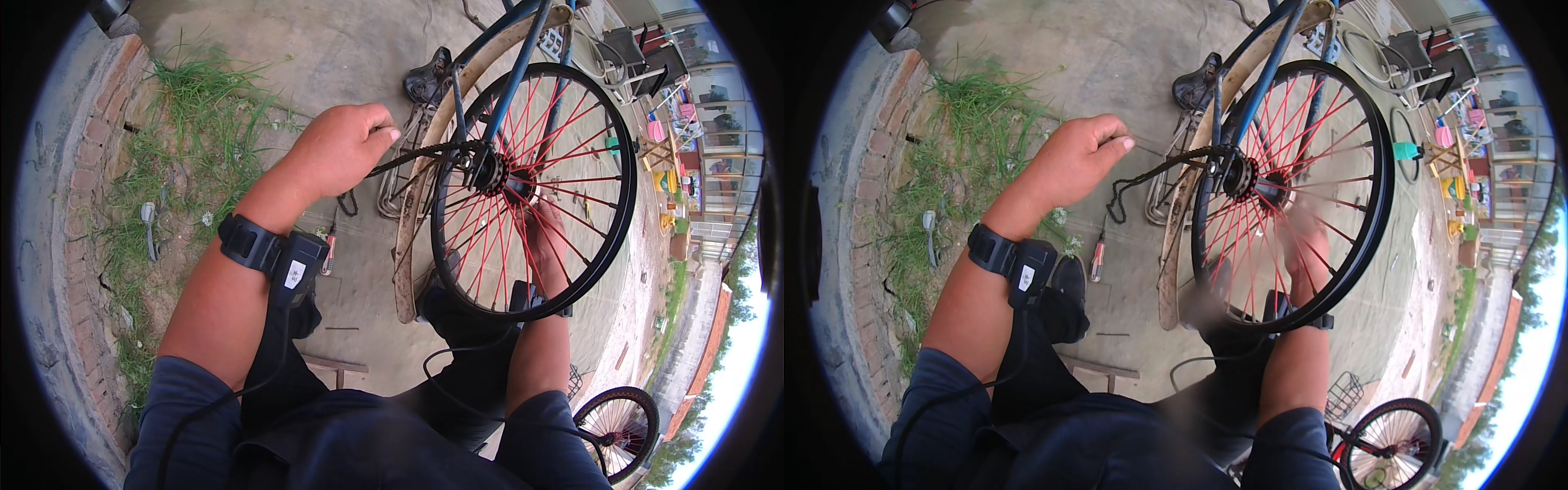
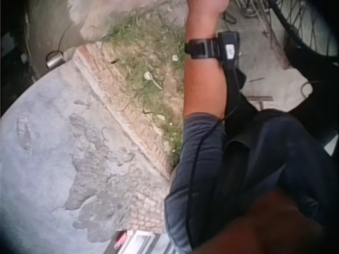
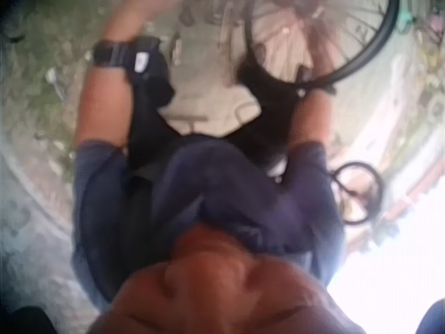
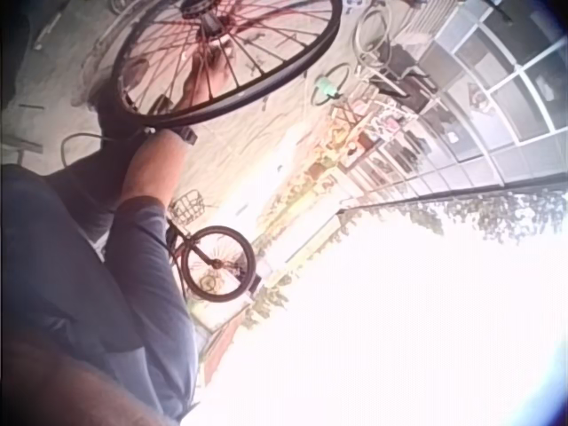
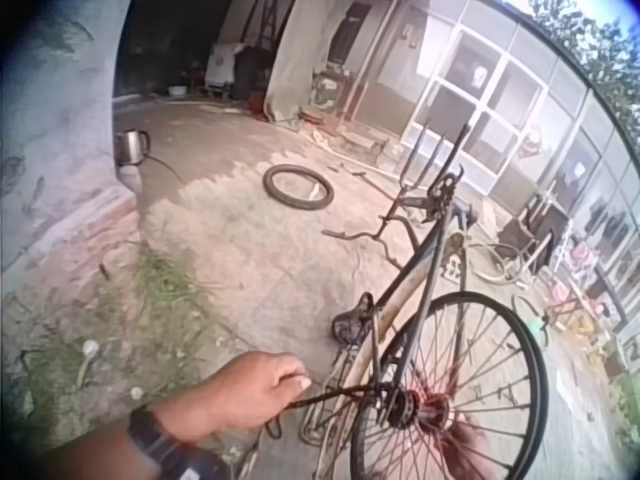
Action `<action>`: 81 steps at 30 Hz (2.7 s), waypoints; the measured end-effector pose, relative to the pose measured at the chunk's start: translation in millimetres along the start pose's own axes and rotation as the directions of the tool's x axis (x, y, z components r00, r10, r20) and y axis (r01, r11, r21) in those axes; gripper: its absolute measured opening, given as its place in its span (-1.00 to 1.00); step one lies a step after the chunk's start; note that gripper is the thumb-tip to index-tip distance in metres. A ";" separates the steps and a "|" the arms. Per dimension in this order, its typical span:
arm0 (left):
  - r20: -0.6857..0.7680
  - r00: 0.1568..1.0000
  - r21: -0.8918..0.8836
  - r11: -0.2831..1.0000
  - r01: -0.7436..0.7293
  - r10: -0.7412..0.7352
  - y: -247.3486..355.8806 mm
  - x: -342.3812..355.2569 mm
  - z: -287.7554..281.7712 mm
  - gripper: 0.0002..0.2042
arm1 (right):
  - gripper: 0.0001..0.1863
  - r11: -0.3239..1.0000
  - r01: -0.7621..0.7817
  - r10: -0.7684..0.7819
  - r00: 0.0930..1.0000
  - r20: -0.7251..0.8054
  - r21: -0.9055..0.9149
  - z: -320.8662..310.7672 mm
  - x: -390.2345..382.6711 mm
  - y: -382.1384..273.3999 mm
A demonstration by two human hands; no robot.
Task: The person adjusts the rear wheel of a bicycle, using a wrench to tighten the axle nuts and checking the wheel alignment. The person also briefly handles a screwdriver and moves around the workspace to access tools.
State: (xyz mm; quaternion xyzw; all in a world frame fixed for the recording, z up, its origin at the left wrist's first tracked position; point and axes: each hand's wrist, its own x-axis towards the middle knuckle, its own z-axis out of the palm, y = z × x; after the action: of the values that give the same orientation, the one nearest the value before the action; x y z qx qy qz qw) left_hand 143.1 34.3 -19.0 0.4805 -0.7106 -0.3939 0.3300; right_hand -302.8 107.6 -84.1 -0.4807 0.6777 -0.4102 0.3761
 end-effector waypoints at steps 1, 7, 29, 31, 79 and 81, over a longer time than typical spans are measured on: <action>0.001 1.000 0.001 1.000 0.001 -0.001 -0.5 0.1 0.4 -0.76 | -0.81 1.000 0.003 -0.003 1.000 -0.004 -0.004 0.7 -0.4 -0.6; 0.009 1.000 0.020 1.000 0.000 0.000 -1.6 0.3 1.0 -0.77 | -0.87 0.963 -0.097 0.109 0.993 -0.037 0.250 12.4 -3.7 -19.0; 0.410 0.850 -0.367 0.793 0.487 -0.332 17.2 30.7 97.2 -0.56 | -0.69 0.912 -0.212 0.220 0.975 0.016 0.352 27.8 -12.1 -51.7; 0.462 0.813 -0.417 0.721 0.553 -0.355 20.2 34.3 102.7 -0.57 | -0.70 0.945 -0.169 0.172 0.985 0.014 0.281 26.3 -10.5 -47.2; 0.573 0.780 -0.312 0.814 0.490 -0.250 14.5 57.0 89.5 -0.66 | -0.54 0.934 -0.276 0.272 0.961 0.048 0.227 10.2 3.7 -37.7; 0.633 0.730 -0.309 0.782 0.541 -0.256 14.5 60.2 86.9 -0.65 | -0.58 0.897 -0.315 0.314 0.948 0.053 0.312 11.9 5.2 -35.8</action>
State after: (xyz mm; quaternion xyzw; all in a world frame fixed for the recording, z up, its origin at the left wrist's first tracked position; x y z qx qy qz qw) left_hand 44.0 1.9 -41.9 0.3932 -0.5313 -0.7410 0.1185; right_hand -281.1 93.1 -56.4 -0.2988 0.6716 -0.4467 0.5100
